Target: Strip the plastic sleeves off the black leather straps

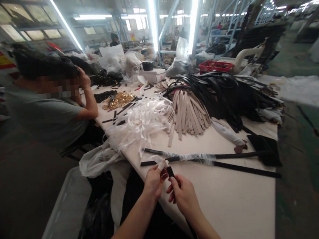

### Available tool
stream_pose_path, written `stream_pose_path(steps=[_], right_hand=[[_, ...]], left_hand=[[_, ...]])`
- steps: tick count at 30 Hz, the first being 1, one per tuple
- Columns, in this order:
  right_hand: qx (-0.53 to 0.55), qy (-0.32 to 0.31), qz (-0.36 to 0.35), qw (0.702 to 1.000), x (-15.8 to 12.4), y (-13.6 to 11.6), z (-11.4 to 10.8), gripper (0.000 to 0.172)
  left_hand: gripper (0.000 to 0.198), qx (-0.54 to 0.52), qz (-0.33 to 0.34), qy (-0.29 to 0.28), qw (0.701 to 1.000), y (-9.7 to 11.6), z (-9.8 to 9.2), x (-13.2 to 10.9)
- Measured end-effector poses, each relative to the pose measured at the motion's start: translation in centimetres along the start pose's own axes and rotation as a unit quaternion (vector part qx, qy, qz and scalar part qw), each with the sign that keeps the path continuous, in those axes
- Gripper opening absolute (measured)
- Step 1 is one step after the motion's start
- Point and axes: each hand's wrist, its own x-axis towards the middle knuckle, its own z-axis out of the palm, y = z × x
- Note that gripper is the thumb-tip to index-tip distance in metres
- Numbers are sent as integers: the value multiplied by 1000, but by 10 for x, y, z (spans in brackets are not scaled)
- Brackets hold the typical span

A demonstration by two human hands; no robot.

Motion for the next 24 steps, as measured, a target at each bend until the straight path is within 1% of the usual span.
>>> stream_pose_path(steps=[3,6,9,11,13,15,17,18,19,21,22,23,24], right_hand=[[-5,5,0,1000,1,1,0,40],[-11,-4,-3,1000,4,3,1,40],[-11,-18,-5,1000,8,3,1,41],[-4,-30,-3,1000,8,3,-2,43],[5,-61,11,998,5,4,-6,44],[8,-105,33,994,-1,5,-10,46],[-3,-123,41,992,-5,5,-13,47],[-14,-114,33,993,-6,4,-14,47],[-25,-96,17,995,-6,3,-14,47],[-31,-65,-10,997,-6,2,-15,46],[-21,-65,-15,998,-6,2,-15,46],[-5,-78,-9,997,-7,2,-15,45],[11,-96,2,995,-8,3,-16,44]], left_hand=[[36,2,3,-18,1000,4,2,-4],[36,16,5,-31,999,2,6,-13],[40,40,-19,-52,998,-2,9,-23],[41,49,-28,-57,997,-1,8,-25],[39,45,-9,-41,998,6,6,-23],[35,30,29,-13,999,15,3,-20],[34,22,53,3,998,18,1,-22],[36,25,47,-3,999,16,2,-25],[39,31,26,-22,999,13,3,-30],[46,43,-38,-76,995,5,6,-39],[48,44,-59,-90,993,2,8,-43],[48,39,-60,-87,994,1,9,-44],[46,32,-43,-67,996,2,10,-45]])
